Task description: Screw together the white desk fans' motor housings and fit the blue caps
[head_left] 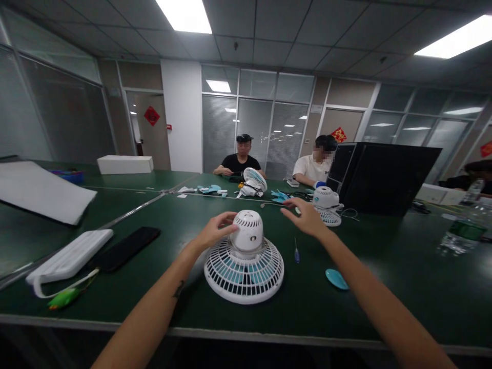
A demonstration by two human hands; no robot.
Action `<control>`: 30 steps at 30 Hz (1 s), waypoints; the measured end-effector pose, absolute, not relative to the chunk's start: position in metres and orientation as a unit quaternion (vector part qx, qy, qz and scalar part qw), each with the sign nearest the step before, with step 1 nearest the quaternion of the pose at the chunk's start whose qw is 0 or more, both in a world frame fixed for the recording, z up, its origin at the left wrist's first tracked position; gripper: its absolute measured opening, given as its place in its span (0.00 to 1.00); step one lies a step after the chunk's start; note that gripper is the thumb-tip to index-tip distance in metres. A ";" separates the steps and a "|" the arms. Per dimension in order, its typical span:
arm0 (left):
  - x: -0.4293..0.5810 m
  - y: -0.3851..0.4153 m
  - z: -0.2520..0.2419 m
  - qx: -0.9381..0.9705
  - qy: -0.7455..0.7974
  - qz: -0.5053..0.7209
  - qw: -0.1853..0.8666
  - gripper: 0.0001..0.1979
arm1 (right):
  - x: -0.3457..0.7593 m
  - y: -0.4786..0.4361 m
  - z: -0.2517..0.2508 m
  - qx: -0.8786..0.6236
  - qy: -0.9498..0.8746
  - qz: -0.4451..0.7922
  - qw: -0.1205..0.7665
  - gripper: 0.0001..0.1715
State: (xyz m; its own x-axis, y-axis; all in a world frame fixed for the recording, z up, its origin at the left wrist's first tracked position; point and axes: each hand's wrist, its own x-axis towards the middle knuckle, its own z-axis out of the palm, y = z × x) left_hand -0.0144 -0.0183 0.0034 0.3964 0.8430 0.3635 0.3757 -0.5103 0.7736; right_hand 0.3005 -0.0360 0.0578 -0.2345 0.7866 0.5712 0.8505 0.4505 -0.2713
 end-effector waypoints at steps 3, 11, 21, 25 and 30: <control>-0.012 -0.024 0.004 0.784 0.386 0.378 0.306 0.31 | 0.380 -0.034 0.046 -0.691 -0.690 -0.103 0.190 0.23; -0.009 -0.021 -0.005 0.770 0.356 0.397 0.351 0.36 | 0.458 -0.013 -0.012 -0.764 -0.640 0.036 0.073 0.30; -0.010 -0.023 -0.005 0.768 0.346 0.406 0.354 0.34 | 0.462 -0.003 -0.029 -0.808 -0.580 -0.003 0.100 0.23; -0.010 -0.023 -0.004 0.766 0.347 0.410 0.353 0.33 | 0.464 -0.002 -0.031 -0.808 -0.578 0.007 0.116 0.13; -0.010 -0.022 -0.004 0.773 0.345 0.406 0.344 0.32 | 0.464 -0.007 -0.029 -0.798 -0.573 0.040 0.181 0.06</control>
